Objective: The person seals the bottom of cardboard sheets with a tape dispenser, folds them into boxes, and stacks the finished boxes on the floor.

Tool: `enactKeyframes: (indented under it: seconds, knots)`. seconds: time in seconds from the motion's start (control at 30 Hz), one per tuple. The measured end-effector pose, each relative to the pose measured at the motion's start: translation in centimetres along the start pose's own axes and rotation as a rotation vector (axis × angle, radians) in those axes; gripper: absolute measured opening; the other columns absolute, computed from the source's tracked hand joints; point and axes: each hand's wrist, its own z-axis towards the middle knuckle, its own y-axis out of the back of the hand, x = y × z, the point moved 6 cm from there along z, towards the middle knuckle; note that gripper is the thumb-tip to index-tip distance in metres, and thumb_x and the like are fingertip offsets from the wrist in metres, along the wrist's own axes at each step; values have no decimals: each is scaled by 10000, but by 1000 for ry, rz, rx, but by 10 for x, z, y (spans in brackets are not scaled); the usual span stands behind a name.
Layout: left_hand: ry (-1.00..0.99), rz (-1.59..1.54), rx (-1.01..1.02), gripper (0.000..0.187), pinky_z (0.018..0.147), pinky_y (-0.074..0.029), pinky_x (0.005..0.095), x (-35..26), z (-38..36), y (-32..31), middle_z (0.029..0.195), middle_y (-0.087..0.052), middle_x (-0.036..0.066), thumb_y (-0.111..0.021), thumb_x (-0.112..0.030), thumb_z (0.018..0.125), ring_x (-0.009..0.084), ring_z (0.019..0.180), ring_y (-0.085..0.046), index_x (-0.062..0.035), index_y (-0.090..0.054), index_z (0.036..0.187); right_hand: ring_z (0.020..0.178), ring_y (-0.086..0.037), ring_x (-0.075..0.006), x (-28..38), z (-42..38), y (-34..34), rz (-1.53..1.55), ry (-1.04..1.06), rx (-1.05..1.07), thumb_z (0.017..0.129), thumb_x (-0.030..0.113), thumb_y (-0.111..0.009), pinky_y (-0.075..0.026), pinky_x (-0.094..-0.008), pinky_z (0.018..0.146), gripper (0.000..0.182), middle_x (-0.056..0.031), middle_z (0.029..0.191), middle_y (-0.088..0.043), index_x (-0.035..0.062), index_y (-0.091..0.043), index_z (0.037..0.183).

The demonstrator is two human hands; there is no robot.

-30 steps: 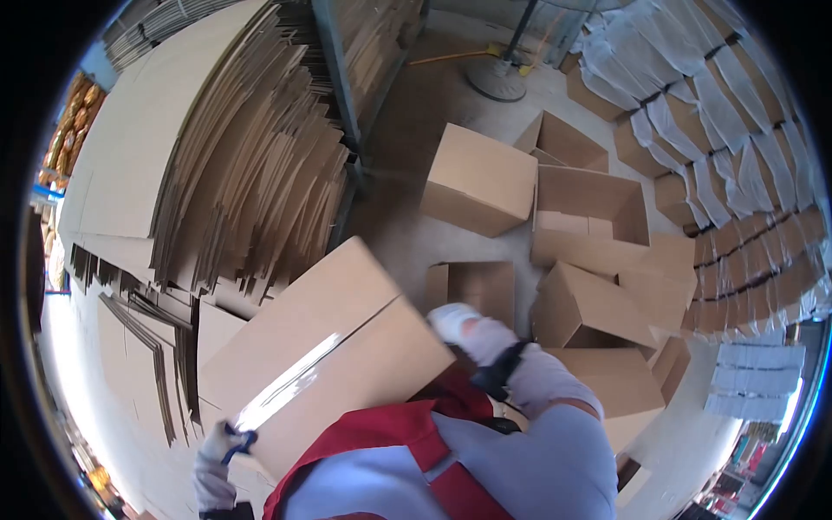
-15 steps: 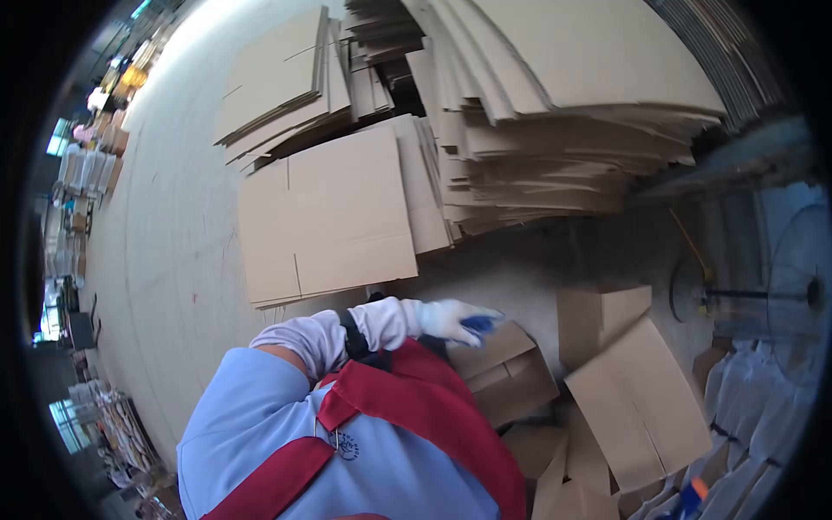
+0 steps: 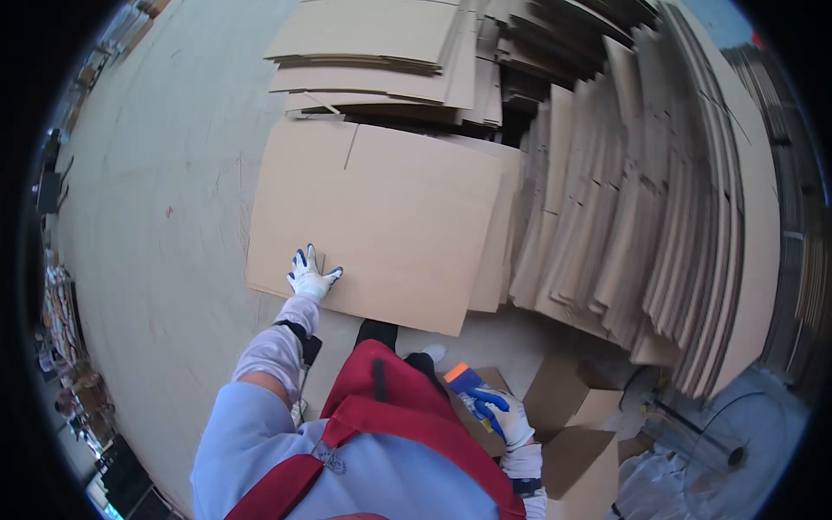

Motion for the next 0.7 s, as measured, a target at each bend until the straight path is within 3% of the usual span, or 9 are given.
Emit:
enactKeyframes:
  seconds: [0.2, 0.27, 0.37, 0.47, 0.53, 0.57, 0.6, 0.63, 0.7]
  knots:
    - [219, -175, -107, 1172, 1146, -128, 577, 22, -23, -76, 1573, -172, 179, -730, -665, 659, 329, 1455, -164, -170, -137, 1540, 968, -643, -217, 75, 52, 14, -296, 5, -19, 869, 60, -588, -505, -305, 856, 263, -151, 1100, -670, 2, -684, 1106]
    - [554, -568, -216, 1197, 1137, -147, 592, 46, -61, -125, 1567, -179, 185, -763, -648, 639, 355, 1444, -171, -106, -168, 1525, 953, -644, -209, 83, 59, 19, -342, 51, 23, 865, 55, -590, -508, -305, 844, 255, -148, 1087, -673, -6, -688, 1093]
    - [1071, -1099, 135, 1069, 1090, -238, 606, 36, -81, -251, 1524, -256, 180, -759, -565, 686, 383, 1380, -278, -71, -245, 1483, 955, -636, -202, 74, 69, 19, -199, -57, 54, 869, 42, -584, -501, -291, 843, 267, -138, 1077, -665, -25, -673, 1112]
    - [1112, -1739, 143, 753, 1029, -331, 599, -15, -58, -322, 1442, -386, 139, -651, -429, 828, 362, 1308, -386, -129, -330, 1439, 985, -618, -187, 79, 79, 12, -365, -6, 140, 875, 23, -577, -488, -271, 865, 276, -126, 1081, -649, -33, -664, 1130]
    - [998, -2043, 100, 551, 988, -393, 595, -21, -36, -357, 1387, -472, 111, -578, -338, 923, 348, 1260, -458, -167, -387, 1411, 991, -611, -186, 79, 77, 16, -345, 51, 204, 871, 26, -580, -484, -270, 865, 283, -124, 1076, -647, -33, -662, 1136]
    - [938, -2139, 89, 457, 967, -424, 593, -16, -27, -374, 1360, -516, 98, -542, -293, 971, 340, 1236, -494, -187, -415, 1396, 970, -623, -251, 75, 77, 22, -376, 63, 214, 828, 68, -554, -475, -320, 872, 331, -156, 1043, -667, 0, -672, 1130]
    - [818, -2301, 236, 436, 924, -451, 617, -13, -26, -367, 1305, -566, 90, -579, -267, 955, 339, 1185, -544, -184, -448, 1363, 970, -623, -251, 71, 77, 28, -378, 75, 232, 828, 68, -554, -475, -320, 872, 331, -156, 1043, -667, 0, -672, 1130]
    - [959, -2020, 277, 408, 838, -507, 613, -7, -60, -301, 1184, -632, 108, -637, -221, 924, 326, 1055, -624, -140, -498, 1299, 956, -625, -256, 69, 81, 34, -386, 128, 253, 835, 78, -563, -478, -324, 861, 324, -158, 1037, -668, 1, -672, 1130]
    - [877, -1996, 195, 415, 797, -538, 573, 20, -70, -307, 1138, -648, 113, -659, -194, 908, 316, 980, -651, -129, -504, 1287, 928, -628, -261, 78, 87, 36, -420, 220, 276, 839, 100, -604, -484, -335, 837, 306, -159, 1021, -667, 6, -675, 1122]
